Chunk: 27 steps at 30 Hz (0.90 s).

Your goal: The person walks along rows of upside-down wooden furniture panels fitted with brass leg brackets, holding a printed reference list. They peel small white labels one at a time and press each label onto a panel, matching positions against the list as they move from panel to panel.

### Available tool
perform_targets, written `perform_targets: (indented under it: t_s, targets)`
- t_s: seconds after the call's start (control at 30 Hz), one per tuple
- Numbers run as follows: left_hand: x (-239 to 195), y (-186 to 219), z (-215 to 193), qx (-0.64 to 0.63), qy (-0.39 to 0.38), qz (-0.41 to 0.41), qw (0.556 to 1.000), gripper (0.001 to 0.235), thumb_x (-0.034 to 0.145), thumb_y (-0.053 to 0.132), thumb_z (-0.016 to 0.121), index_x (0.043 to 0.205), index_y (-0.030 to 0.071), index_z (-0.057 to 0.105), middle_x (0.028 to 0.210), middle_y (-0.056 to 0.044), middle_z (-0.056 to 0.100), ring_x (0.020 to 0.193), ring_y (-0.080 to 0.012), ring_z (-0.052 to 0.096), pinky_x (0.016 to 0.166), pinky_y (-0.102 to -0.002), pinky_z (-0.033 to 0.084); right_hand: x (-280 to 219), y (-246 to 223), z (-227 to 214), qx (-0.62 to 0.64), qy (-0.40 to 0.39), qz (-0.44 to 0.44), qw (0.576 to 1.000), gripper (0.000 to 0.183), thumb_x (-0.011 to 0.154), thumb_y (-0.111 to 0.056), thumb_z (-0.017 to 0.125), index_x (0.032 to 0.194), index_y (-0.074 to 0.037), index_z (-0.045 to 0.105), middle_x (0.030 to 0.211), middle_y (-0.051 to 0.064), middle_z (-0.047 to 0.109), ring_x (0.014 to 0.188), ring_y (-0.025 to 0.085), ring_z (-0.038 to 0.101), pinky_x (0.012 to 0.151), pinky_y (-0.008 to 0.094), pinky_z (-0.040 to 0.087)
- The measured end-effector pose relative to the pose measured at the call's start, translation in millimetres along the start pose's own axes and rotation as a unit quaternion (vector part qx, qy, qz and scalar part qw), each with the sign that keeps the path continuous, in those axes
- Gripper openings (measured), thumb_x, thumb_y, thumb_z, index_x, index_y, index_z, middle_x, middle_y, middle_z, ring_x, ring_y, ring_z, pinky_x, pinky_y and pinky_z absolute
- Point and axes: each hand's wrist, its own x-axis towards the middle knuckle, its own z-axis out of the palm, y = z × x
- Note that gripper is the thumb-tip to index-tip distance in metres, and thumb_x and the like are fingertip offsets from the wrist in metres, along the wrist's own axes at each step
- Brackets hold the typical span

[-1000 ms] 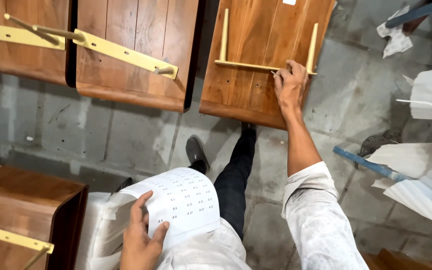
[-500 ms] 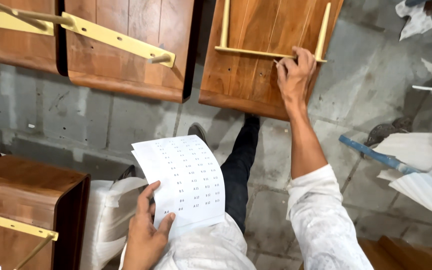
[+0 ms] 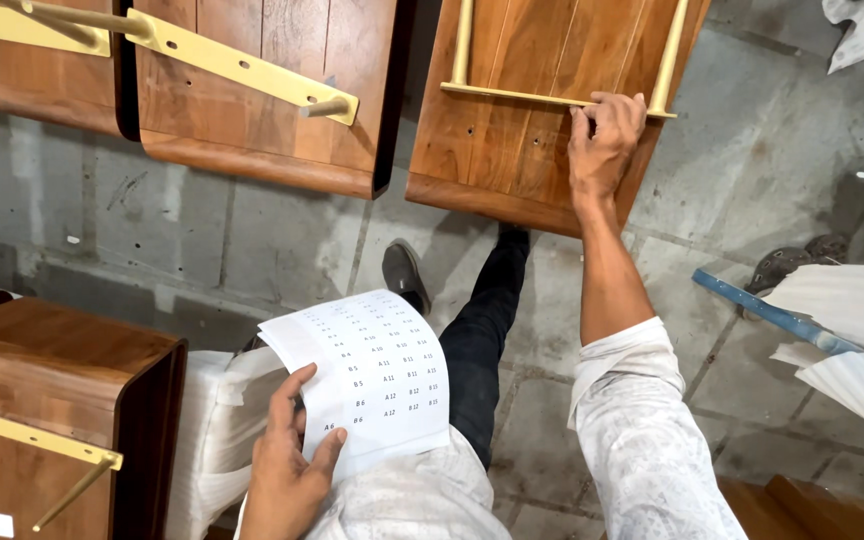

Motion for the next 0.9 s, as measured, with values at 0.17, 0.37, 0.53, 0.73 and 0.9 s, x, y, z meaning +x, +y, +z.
perform_targets:
  t_s: [0.17,0.37,0.53,0.73,0.9]
  targets:
    - [-1,-1,1,-0.013,-0.004,-0.004,1.0,0.082,0.079,-0.007,0.066,0.153,0.014,0.037,0.115,-0.023,0.077,0.116,-0.0212,0.071,0.097,-0.032,0.049,1,-1,0,-0.013,0.015,-0.015,1.0,0.021,0.09,0.0,0.083,0.087,-0.001,0.062,0.105,0.013,0.071,0.11,0.033,0.062,0.116,0.054,0.04]
    - [-1,1,5,-0.005,-0.008,-0.026,1.0,0.082,0.08,-0.006,0.066,0.154,0.015,0.037,0.115,-0.022,0.078,0.116,-0.0202,0.071,0.096,-0.032,0.05,8,13,-11,-0.044,-0.038,-0.044,0.997,0.029,0.09,-0.008,0.089,0.099,-0.001,0.062,0.1,0.012,0.064,0.103,0.035,0.057,0.093,0.047,0.048]
    - [-3,-2,6,-0.001,-0.005,-0.008,1.0,0.081,0.08,-0.006,0.066,0.153,0.014,0.037,0.116,-0.022,0.077,0.117,-0.0211,0.071,0.098,-0.032,0.049,19,12,-5,-0.079,-0.065,-0.064,0.993,0.036,0.08,-0.014,0.091,0.099,-0.002,0.063,0.097,0.011,0.061,0.093,0.034,0.052,0.083,0.047,0.045]
    - [-4,-11,8,-0.009,-0.007,-0.002,1.0,0.079,0.08,-0.006,0.066,0.151,0.013,0.037,0.118,-0.023,0.076,0.119,-0.0216,0.07,0.1,-0.033,0.048,24,25,-9,-0.102,-0.13,-0.12,0.979,0.024,0.079,-0.005,0.084,0.097,-0.006,0.067,0.098,0.01,0.059,0.098,0.032,0.052,0.086,0.045,0.043]
    - [-7,-5,10,-0.002,-0.011,-0.019,1.0,0.081,0.08,-0.003,0.068,0.153,0.016,0.038,0.116,-0.021,0.078,0.116,-0.0199,0.072,0.096,-0.031,0.051,-4,17,-15,-0.06,-0.157,-0.078,0.983,0.055,0.079,0.017,0.059,0.13,-0.003,0.065,0.126,0.015,0.062,0.121,0.033,0.053,0.107,0.042,0.045]
